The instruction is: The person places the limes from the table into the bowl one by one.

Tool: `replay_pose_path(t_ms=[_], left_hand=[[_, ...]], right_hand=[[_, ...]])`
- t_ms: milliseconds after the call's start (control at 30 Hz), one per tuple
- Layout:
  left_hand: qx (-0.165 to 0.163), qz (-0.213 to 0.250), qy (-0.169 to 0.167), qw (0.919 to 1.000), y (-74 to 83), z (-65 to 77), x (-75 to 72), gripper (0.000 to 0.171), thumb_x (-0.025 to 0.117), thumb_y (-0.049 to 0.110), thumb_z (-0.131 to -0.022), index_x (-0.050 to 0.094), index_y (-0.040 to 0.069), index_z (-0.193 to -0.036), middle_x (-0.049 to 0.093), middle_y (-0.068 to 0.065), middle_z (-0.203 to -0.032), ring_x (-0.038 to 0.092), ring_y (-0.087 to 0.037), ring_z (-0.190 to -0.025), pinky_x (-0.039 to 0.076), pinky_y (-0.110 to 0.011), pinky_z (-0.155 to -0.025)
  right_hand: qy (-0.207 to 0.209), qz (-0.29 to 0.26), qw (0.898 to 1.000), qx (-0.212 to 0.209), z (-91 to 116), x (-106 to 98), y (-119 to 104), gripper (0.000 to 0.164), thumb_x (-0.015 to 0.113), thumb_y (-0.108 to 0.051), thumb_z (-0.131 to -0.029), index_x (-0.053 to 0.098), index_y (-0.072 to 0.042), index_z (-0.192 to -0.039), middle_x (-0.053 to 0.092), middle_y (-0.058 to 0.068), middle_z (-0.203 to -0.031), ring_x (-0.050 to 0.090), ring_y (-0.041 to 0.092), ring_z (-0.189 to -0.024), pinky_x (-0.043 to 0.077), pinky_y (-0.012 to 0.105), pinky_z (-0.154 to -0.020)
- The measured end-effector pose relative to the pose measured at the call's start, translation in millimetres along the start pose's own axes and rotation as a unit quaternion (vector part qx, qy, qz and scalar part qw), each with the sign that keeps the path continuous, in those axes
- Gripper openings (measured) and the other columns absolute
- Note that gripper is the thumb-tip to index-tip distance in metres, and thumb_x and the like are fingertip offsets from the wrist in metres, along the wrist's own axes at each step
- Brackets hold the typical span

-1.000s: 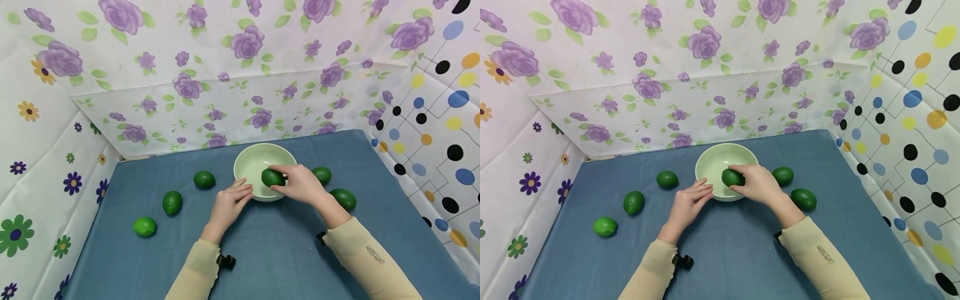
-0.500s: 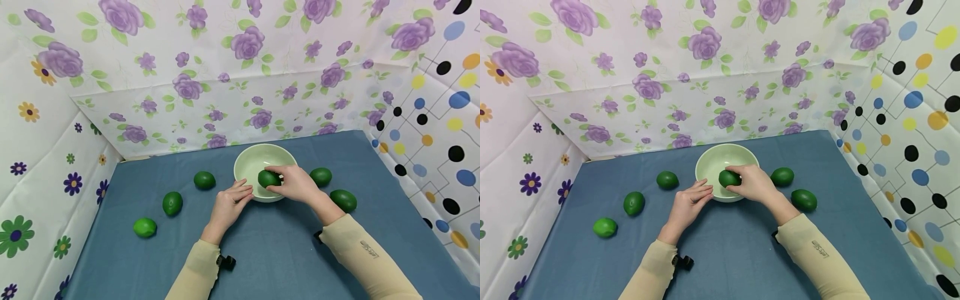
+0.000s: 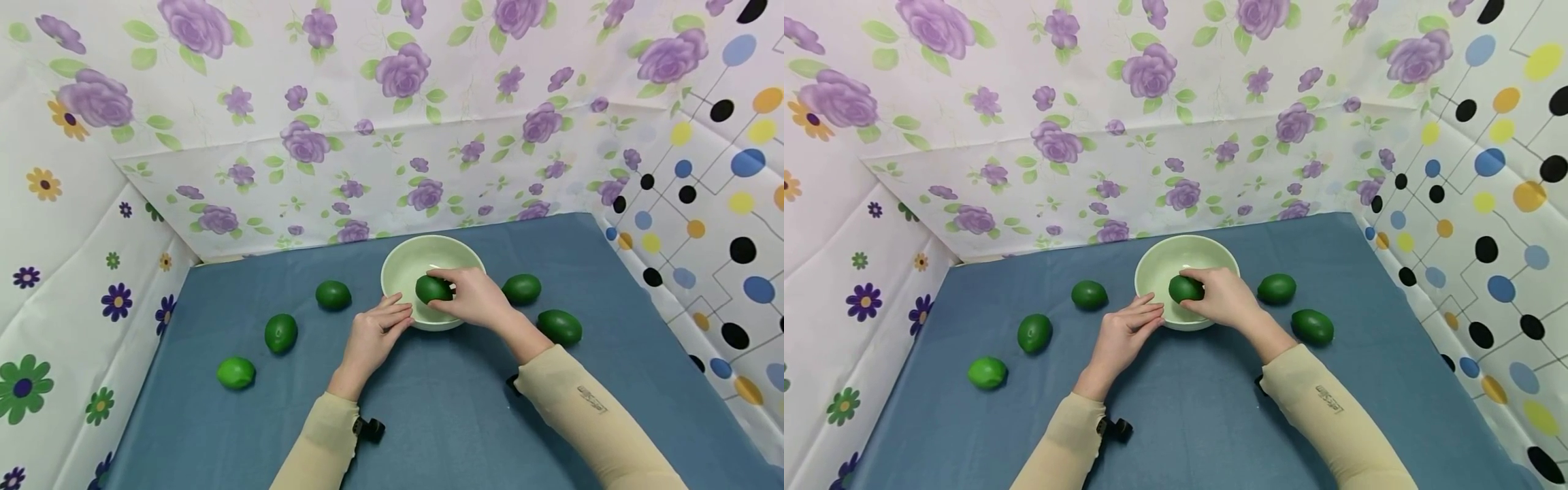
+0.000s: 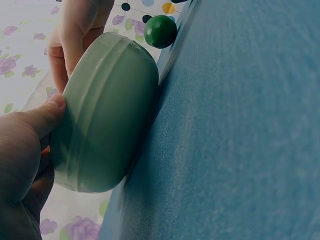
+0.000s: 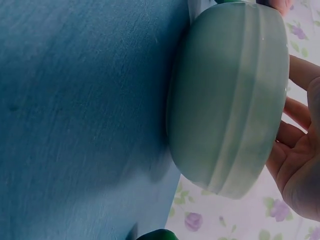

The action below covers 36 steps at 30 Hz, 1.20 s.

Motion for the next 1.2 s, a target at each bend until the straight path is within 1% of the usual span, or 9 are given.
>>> replay_pose_path(t_ms=[200, 333, 467, 600, 667, 867, 1033, 1200], left_hand=[[-0.005, 0.002, -0.004, 1.0, 0.4, 0.2, -0.1, 0.023, 0.083, 0.013, -0.096, 0.084, 0.006, -0.117, 0.08, -0.008, -0.117, 0.066, -0.025, -0.132, 0.048, -0.041, -0.118], [-0.005, -0.001, -0.006, 1.0, 0.6, 0.4, -0.1, 0.023, 0.083, 0.013, -0.095, 0.084, 0.007, -0.117, 0.08, -0.008, -0.116, 0.067, -0.023, -0.131, 0.049, -0.039, -0.118], [-0.005, -0.001, -0.007, 1.0, 0.3, 0.9, -0.3, 0.022, 0.083, 0.013, -0.096, 0.084, 0.004, -0.116, 0.08, -0.008, -0.116, 0.066, -0.022, -0.131, 0.048, -0.038, -0.118], [-0.012, 0.001, -0.011, 0.9999, -0.3, 0.7, 0.0, 0.023, 0.082, 0.014, -0.097, 0.083, 0.002, -0.116, 0.08, -0.008, -0.116, 0.065, -0.02, -0.132, 0.046, -0.036, -0.12], [-0.011, -0.003, -0.012, 0.9999, 0.2, 0.3, 0.4, 0.023, 0.082, 0.014, -0.097, 0.083, 0.002, -0.116, 0.08, -0.008, -0.116, 0.066, -0.021, -0.131, 0.047, -0.036, -0.119], [0.004, -0.015, -0.005, 0.9999, 1.0, -0.4, 0.9, 0.023, 0.083, 0.014, -0.095, 0.084, 0.003, -0.115, 0.08, -0.008, -0.115, 0.07, -0.023, -0.125, 0.05, -0.038, -0.117], [0.002, -0.015, 0.0, 0.9999, 0.0, -0.3, 0.2, 0.023, 0.084, 0.014, -0.094, 0.084, 0.003, -0.115, 0.08, -0.008, -0.114, 0.071, -0.022, -0.125, 0.049, -0.037, -0.118], [0.004, -0.013, 0.0, 0.9999, -0.1, -0.3, 0.6, 0.023, 0.084, 0.014, -0.095, 0.084, 0.003, -0.115, 0.08, -0.008, -0.115, 0.071, -0.024, -0.125, 0.048, -0.04, -0.119]], right_hand=[[-0.011, 0.012, 1.0, 0.01, -8, 7, 1, 0.063, 0.088, -0.032, -0.092, 0.067, -0.011, -0.148, 0.076, 0.009, -0.124, 0.073, 0.021, -0.095, 0.064, 0.041, -0.077], [-0.01, 0.017, 1.0, 0.006, -13, 9, 0, 0.062, 0.088, -0.031, -0.092, 0.067, -0.01, -0.147, 0.077, 0.009, -0.123, 0.074, 0.021, -0.095, 0.064, 0.041, -0.079], [-0.008, 0.018, 1.0, -0.002, -16, 9, -4, 0.061, 0.089, -0.03, -0.092, 0.068, -0.009, -0.146, 0.076, 0.009, -0.124, 0.074, 0.022, -0.095, 0.064, 0.041, -0.08], [-0.014, 0.02, 1.0, -0.001, -18, 10, -4, 0.06, 0.089, -0.03, -0.092, 0.068, -0.009, -0.146, 0.076, 0.009, -0.126, 0.073, 0.022, -0.097, 0.064, 0.042, -0.081], [-0.017, 0.021, 1.0, -0.002, -19, 11, -4, 0.061, 0.088, -0.029, -0.092, 0.068, -0.009, -0.146, 0.076, 0.009, -0.126, 0.073, 0.022, -0.097, 0.064, 0.042, -0.081], [-0.027, 0.028, 0.999, 0.002, -24, 15, -2, 0.062, 0.089, -0.029, -0.092, 0.068, -0.008, -0.146, 0.075, 0.011, -0.128, 0.074, 0.024, -0.097, 0.064, 0.043, -0.082], [-0.035, 0.03, 0.999, 0.011, -29, 18, 2, 0.062, 0.089, -0.032, -0.092, 0.068, -0.009, -0.145, 0.076, 0.01, -0.127, 0.073, 0.024, -0.098, 0.064, 0.043, -0.082], [-0.043, 0.024, 0.999, 0.018, -34, 23, 7, 0.061, 0.089, -0.032, -0.091, 0.069, -0.01, -0.144, 0.075, 0.009, -0.128, 0.073, 0.025, -0.102, 0.063, 0.044, -0.086]])
Point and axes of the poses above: each hand's wrist, its own z-axis away from the middle knuckle, its own x-axis out of the palm, y = z × x, the point moved 7 cm from there along -z, towards the middle knuckle
